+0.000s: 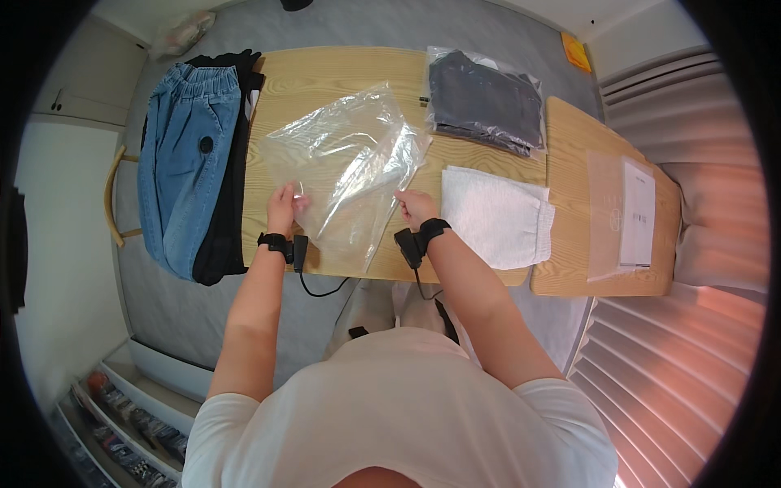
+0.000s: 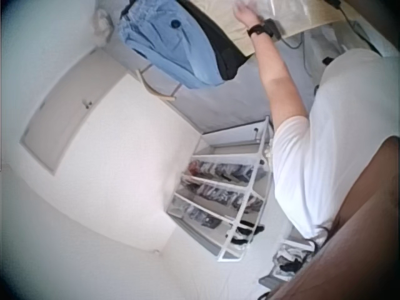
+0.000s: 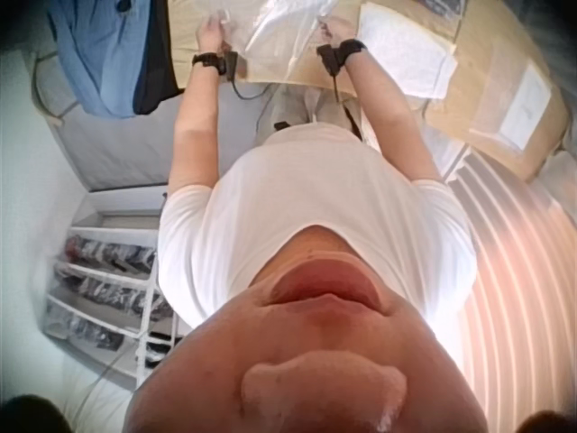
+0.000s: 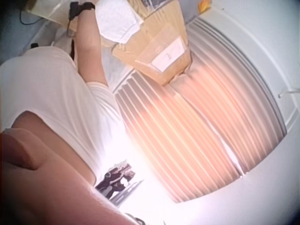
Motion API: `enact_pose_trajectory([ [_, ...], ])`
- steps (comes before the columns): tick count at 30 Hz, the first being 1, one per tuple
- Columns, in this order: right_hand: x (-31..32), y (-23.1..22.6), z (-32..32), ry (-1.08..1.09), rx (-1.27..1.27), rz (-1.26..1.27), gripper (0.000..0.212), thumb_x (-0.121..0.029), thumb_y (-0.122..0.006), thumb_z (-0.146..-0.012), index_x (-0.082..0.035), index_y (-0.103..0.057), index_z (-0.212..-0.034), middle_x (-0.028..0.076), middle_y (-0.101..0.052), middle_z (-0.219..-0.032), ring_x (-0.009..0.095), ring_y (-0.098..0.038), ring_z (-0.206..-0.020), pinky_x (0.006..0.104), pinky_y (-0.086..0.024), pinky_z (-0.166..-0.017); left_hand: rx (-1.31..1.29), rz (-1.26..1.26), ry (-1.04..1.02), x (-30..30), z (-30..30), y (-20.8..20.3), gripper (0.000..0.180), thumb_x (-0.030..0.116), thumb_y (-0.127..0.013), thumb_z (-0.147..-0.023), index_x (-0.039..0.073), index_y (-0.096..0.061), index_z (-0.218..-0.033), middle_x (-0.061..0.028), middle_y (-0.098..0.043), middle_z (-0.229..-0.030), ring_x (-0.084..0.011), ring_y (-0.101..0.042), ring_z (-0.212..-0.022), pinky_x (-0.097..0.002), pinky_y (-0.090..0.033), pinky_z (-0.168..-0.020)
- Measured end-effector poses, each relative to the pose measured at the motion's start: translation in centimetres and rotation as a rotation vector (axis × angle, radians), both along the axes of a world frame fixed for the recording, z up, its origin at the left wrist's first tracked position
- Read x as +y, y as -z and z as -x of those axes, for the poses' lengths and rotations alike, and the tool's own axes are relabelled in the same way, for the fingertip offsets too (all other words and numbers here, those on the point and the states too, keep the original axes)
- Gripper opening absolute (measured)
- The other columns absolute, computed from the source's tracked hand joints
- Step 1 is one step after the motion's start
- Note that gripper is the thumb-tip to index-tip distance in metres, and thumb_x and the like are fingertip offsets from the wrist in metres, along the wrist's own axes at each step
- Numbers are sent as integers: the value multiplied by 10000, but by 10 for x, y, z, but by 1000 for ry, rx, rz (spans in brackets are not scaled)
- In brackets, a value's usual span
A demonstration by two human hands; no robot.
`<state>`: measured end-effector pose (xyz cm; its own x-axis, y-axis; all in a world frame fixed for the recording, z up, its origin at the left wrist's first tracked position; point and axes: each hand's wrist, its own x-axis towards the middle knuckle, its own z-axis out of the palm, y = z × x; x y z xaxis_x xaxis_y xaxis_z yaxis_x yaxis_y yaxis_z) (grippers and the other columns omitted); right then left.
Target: The recorder folds a black skirt and a pair of white sweatpants and places them into plastic shipping bags.
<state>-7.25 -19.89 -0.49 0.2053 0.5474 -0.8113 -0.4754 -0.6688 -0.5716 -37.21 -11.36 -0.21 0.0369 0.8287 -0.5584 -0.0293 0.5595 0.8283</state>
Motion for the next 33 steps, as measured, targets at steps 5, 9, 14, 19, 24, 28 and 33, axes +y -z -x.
enact_pose_trajectory([
  [5, -17, -28, 5, -78, -117, -248, 202, -156, -625, -860, -74, -522, -708, -26, -448, -603, 66, -371, -500, 221, -288, -449, -16, -299, -96, 21, -2, -21, 285, 187, -446, -971, 12, -541, -1174, -72, -639, -878, -128, -605, -675, -227, -471, -586],
  [9, -53, -34, 11, -136, -247, -184, 185, -171, -653, -831, -41, -560, -736, -13, -520, -650, 65, -436, -542, 221, -343, -493, -2, -299, -211, 34, 3, -40, 285, 186, -445, -974, 14, -557, -1172, -61, -648, -913, -107, -596, -686, -205, -451, -617],
  [14, -65, -12, 21, -222, -162, -108, 195, -198, -642, -827, -9, -601, -804, 14, -548, -665, 86, -471, -551, 225, -380, -501, 527, -310, -264, 18, 38, -14, 560, 170, -588, -878, -55, -327, -1320, -194, -541, -1151, -245, -544, -984, -337, -440, -842],
  [19, -73, -30, 6, -305, -192, -105, 222, -196, -602, -833, 19, -617, -887, 48, -604, -722, 123, -549, -618, 250, -444, -548, 770, -610, 23, -38, 5, -32, 502, 93, -539, -856, -82, -371, -1295, -260, -440, -1276, -394, -411, -1187, -426, -318, -1012],
  [24, -114, -70, -82, -320, -890, -327, 274, -184, -638, -795, 3, -602, -992, 156, -637, -874, 267, -606, -731, 323, -495, -664, 628, -694, 446, -111, -64, -63, 470, 73, -526, -838, -41, -411, -1279, -235, -482, -1244, -388, -451, -1145, -434, -347, -988],
  [28, -154, -76, -188, -142, -1269, -109, 368, -184, -694, -749, 30, -585, -1028, 206, -618, -991, 311, -605, -850, 334, -497, -719, 378, -635, 675, -152, -130, -68, 452, 83, -539, -833, -26, -433, -1259, -237, -508, -1206, -381, -466, -1130, -427, -359, -981],
  [33, -181, -30, -251, 203, -793, 125, 670, -346, -769, -719, 144, -514, -1099, 235, -600, -1059, 272, -600, -948, 334, -486, -796, 265, -596, 664, -169, -217, -41, 490, 139, -605, -814, -51, -433, -1232, -256, -519, -1170, -379, -491, -1096, -410, -389, -946],
])
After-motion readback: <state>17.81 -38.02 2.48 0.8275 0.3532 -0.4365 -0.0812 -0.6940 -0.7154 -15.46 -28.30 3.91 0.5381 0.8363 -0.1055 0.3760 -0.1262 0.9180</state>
